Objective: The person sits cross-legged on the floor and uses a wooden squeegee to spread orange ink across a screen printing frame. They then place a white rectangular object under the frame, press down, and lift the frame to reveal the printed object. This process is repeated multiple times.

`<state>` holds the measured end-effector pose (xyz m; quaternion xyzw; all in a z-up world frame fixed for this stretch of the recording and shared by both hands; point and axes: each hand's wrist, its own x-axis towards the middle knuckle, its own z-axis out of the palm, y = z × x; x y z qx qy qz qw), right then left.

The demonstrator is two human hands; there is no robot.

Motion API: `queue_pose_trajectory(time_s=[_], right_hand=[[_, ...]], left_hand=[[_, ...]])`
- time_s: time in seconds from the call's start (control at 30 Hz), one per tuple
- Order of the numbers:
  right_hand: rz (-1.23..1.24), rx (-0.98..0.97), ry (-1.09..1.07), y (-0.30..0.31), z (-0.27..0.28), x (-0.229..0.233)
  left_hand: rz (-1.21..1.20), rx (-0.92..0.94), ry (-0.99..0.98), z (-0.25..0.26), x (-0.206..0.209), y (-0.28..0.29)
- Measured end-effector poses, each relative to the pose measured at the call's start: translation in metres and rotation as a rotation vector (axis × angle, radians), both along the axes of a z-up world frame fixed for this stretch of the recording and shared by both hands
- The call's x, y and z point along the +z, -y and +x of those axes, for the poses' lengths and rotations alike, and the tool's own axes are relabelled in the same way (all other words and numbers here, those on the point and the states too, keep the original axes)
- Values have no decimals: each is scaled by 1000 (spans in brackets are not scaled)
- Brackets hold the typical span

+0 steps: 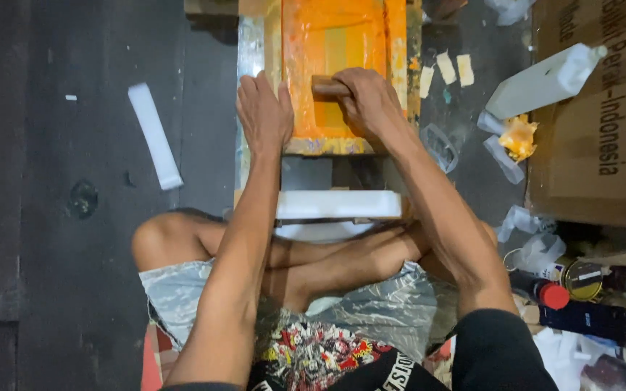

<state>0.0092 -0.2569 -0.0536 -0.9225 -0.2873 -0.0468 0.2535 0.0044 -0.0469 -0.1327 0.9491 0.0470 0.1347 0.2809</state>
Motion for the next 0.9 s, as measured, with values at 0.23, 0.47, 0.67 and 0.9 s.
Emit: queue_pose_trajectory(time_s=[0.23, 0.47, 0.67, 0.9], right_hand=[[-12, -19, -167, 2, -70, 16], [-113, -19, -161, 4, -74, 10], [30, -120, -243, -2, -46, 22], [-11, -270, -76, 4, 58, -27]], left_hand=[[1, 2, -13, 4, -11, -2], [-9, -5, -39, 3, -9, -2], [-122, -14, -202, -5, 20, -2], [-144, 9, -189, -9, 30, 0]])
